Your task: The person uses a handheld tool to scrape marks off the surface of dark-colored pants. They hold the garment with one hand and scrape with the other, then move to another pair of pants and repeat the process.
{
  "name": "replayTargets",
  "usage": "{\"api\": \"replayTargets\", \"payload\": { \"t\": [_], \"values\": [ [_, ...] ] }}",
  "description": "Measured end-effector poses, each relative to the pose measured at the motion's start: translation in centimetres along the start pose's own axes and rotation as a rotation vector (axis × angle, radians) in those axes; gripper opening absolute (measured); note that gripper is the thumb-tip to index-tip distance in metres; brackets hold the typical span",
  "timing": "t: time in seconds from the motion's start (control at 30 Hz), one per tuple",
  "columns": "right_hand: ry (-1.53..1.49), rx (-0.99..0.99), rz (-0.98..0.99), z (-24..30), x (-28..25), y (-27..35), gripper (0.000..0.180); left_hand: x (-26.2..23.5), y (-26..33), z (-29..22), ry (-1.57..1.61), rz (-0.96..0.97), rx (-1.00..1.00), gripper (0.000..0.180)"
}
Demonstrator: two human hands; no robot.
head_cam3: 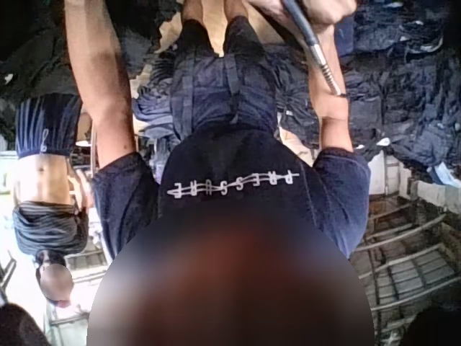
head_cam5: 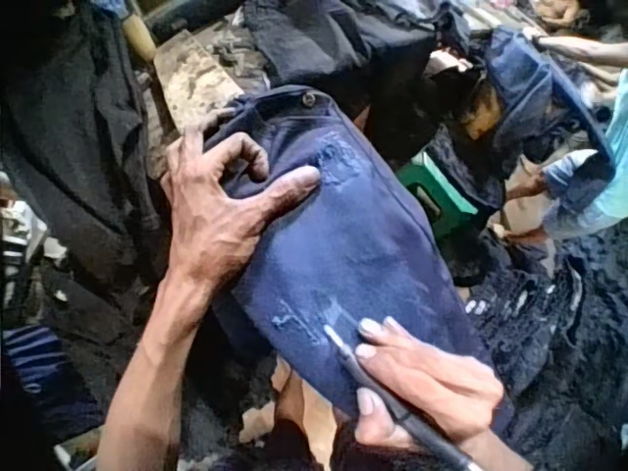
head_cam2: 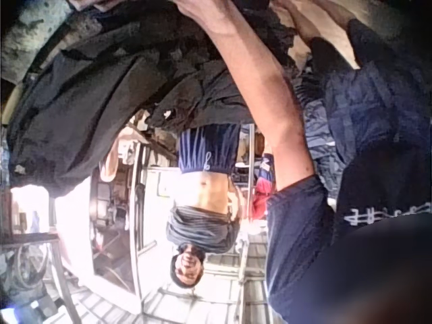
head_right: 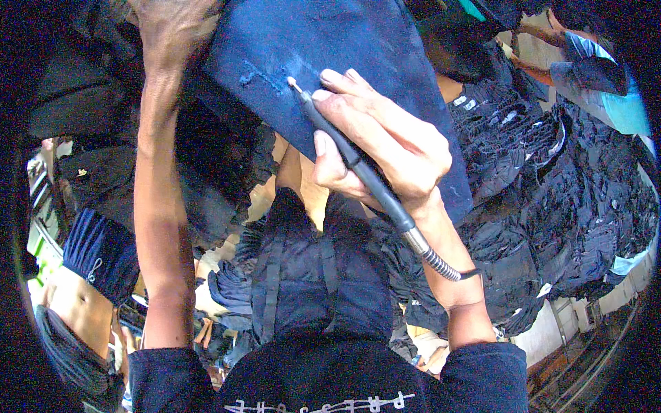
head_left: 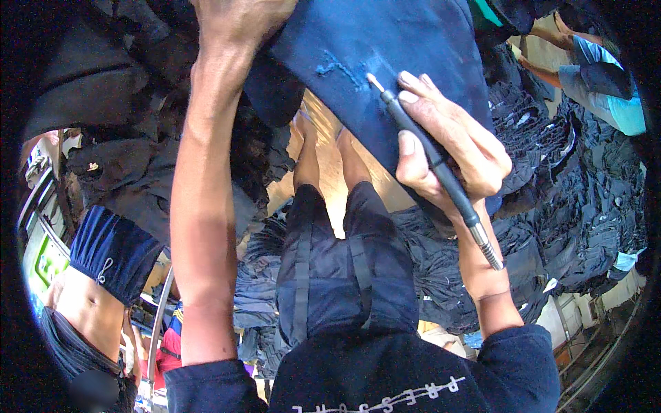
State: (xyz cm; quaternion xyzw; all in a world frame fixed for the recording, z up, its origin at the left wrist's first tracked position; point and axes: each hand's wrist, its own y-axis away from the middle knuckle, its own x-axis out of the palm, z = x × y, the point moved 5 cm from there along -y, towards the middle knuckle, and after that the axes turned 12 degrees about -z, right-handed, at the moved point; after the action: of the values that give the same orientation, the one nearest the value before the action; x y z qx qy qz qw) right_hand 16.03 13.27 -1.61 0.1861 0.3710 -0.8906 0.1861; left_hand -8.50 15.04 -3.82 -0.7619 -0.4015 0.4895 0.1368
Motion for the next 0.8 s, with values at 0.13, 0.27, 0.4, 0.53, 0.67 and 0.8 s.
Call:
{"api": "replayTargets", "payload": {
  "t": [0.13, 0.27, 0.4, 0.53, 0.67, 0.8],
  "values": [
    [-0.01, 0.027, -0.012, -0.4, 0.1, -0.1, 0.028, 0.1, 0.0, 0.3, 0.074, 0.003, -0.011, 0.053],
    [-0.028, 0.036, -0.039, -0.3, 0.0, -0.5, 0.027, 0.1, 0.0, 0.0, -0.032, 0.002, 0.045, 0.053],
    [-0.067, 0.042, -0.071, -0.1, -0.3, -0.8, 0.026, 0.2, 0.1, 0.2, 0.122, -0.007, -0.023, 0.052],
    [-0.071, 0.092, -0.088, 0.1, 0.0, -0.7, 0.025, 0.1, 0.0, -0.1, 0.005, -0.021, 0.038, 0.053],
    [-0.042, 0.137, -0.067, -0.1, 0.2, -0.5, 0.025, 0.2, 0.0, 0.0, 0.092, 0.014, -0.041, 0.052],
    [-0.039, 0.097, -0.078, -0.1, 0.1, -0.5, 0.026, -0.1, 0.0, -0.5, -0.047, -0.056, 0.032, 0.053]
  ]
}}
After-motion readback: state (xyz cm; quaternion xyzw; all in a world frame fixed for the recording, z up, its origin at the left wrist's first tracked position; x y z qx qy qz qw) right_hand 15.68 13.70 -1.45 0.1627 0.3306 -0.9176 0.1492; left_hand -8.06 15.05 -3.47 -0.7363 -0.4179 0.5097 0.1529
